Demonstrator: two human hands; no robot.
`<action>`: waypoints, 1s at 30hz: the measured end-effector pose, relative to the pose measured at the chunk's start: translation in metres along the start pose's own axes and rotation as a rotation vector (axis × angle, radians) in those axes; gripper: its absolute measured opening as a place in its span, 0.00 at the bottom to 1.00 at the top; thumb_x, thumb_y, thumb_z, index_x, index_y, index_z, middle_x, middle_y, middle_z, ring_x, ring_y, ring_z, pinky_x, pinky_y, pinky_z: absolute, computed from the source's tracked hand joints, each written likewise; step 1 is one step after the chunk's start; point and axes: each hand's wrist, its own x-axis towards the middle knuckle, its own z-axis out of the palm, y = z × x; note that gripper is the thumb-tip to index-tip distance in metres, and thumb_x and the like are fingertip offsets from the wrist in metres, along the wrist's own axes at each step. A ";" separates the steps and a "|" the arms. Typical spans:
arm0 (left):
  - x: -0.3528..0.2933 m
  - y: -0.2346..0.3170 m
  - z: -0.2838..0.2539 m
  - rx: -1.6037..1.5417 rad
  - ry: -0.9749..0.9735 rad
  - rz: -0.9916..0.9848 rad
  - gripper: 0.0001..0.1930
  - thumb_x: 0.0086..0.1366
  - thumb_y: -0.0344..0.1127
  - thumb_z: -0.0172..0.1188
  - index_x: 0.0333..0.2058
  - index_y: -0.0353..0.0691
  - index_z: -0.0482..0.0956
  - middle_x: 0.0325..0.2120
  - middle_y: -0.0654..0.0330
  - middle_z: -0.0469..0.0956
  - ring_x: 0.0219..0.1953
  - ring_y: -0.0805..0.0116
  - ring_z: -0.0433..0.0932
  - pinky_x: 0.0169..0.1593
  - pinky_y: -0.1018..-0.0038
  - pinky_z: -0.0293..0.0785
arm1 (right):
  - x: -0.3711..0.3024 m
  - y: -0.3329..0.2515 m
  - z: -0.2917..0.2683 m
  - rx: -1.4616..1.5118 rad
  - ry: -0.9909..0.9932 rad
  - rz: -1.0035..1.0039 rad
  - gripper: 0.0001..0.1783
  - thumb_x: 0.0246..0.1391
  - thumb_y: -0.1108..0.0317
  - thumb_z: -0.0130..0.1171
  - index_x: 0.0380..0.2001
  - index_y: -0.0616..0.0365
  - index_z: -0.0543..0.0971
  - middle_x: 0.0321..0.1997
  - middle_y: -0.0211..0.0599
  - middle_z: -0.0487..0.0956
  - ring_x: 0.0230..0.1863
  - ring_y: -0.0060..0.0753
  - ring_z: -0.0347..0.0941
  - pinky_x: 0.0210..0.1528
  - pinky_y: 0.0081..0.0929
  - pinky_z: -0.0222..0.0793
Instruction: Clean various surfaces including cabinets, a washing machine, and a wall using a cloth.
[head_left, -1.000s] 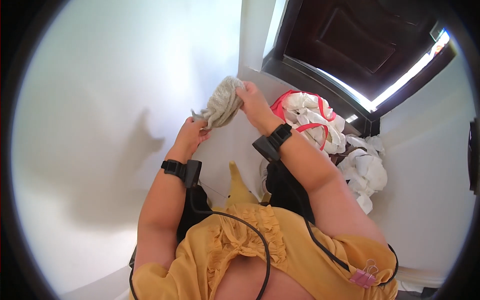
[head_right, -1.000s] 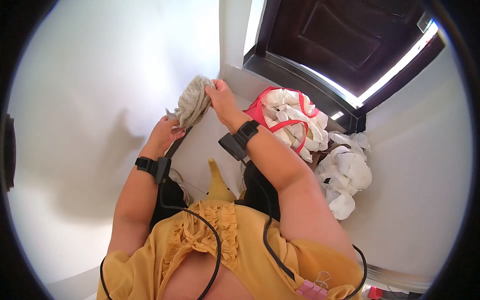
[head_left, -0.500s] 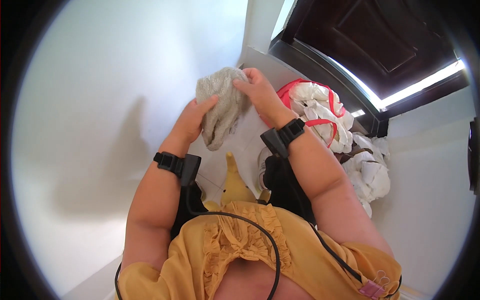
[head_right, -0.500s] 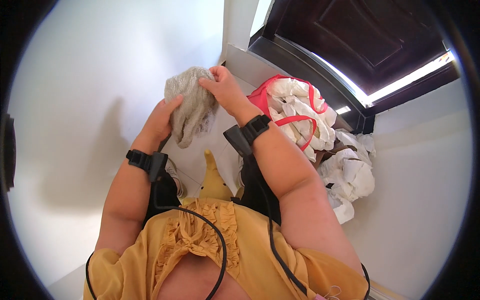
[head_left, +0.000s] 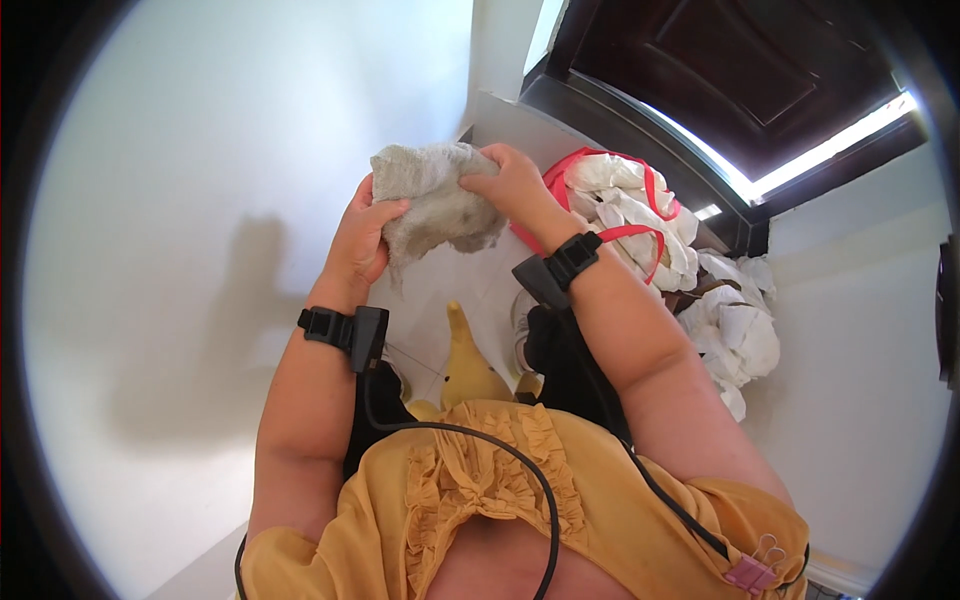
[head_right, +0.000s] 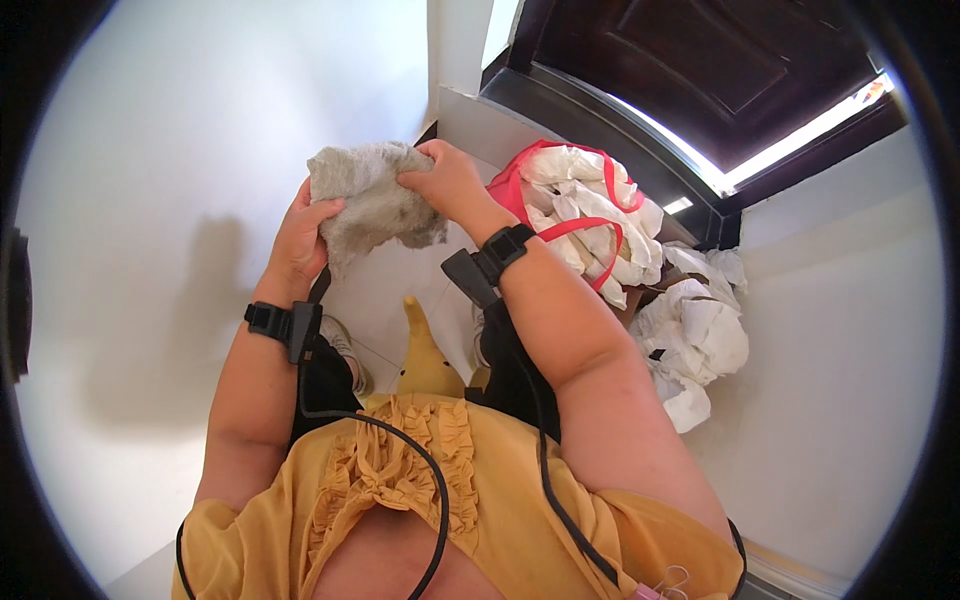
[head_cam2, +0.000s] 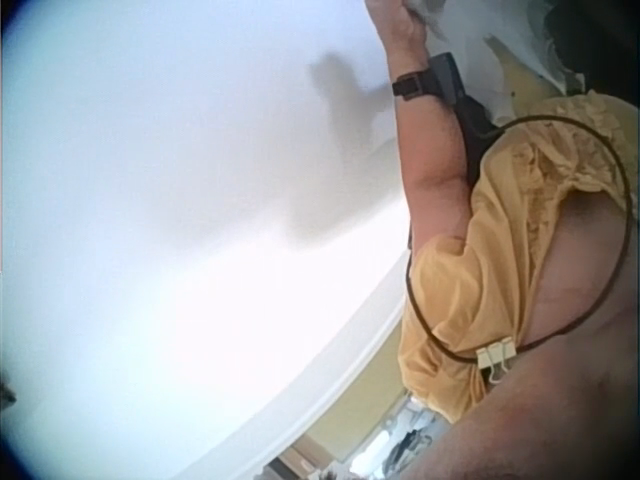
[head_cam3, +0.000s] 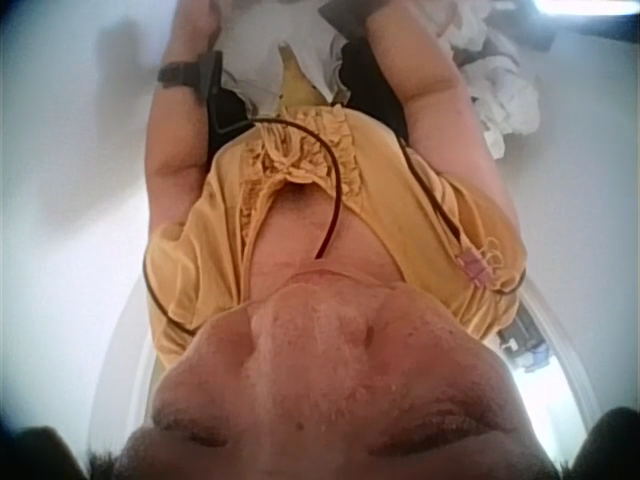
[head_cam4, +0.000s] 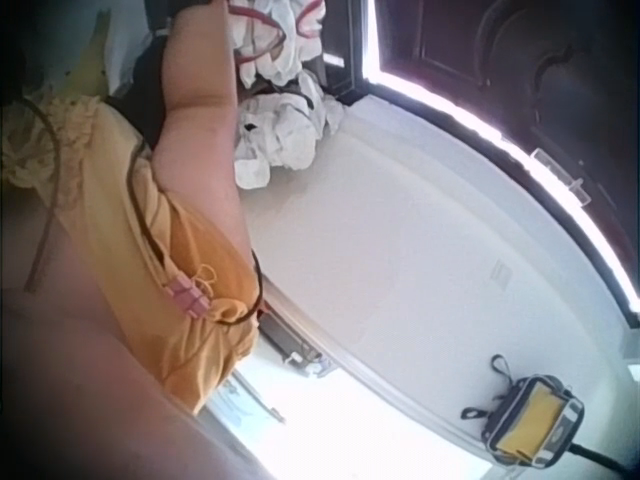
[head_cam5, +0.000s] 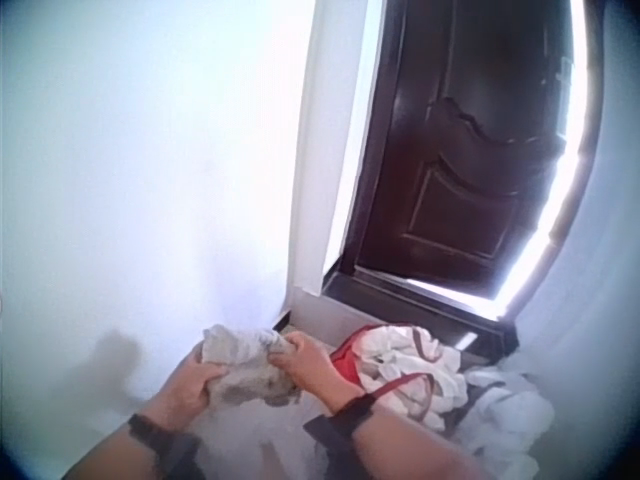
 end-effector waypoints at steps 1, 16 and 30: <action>0.000 -0.001 -0.003 -0.002 0.001 0.000 0.31 0.59 0.22 0.56 0.62 0.35 0.60 0.53 0.52 0.71 0.56 0.59 0.72 0.59 0.63 0.73 | -0.001 -0.006 -0.002 -0.002 -0.002 0.001 0.31 0.43 0.60 0.72 0.50 0.62 0.74 0.44 0.43 0.79 0.44 0.38 0.77 0.48 0.31 0.72; 0.014 -0.012 0.008 -0.414 -0.557 -0.107 0.27 0.75 0.51 0.42 0.63 0.38 0.62 0.59 0.56 0.70 0.58 0.61 0.72 0.62 0.64 0.68 | -0.020 -0.017 0.040 1.287 -0.501 0.406 0.40 0.60 0.26 0.37 0.47 0.50 0.78 0.42 0.33 0.79 0.44 0.30 0.74 0.55 0.33 0.71; 0.007 -0.030 0.014 0.102 -0.262 -0.119 0.22 0.75 0.45 0.45 0.61 0.41 0.66 0.48 0.63 0.78 0.43 0.69 0.76 0.46 0.73 0.74 | -0.010 -0.047 0.021 1.322 0.012 0.308 0.31 0.70 0.42 0.33 0.47 0.57 0.76 0.42 0.38 0.80 0.42 0.33 0.77 0.46 0.33 0.75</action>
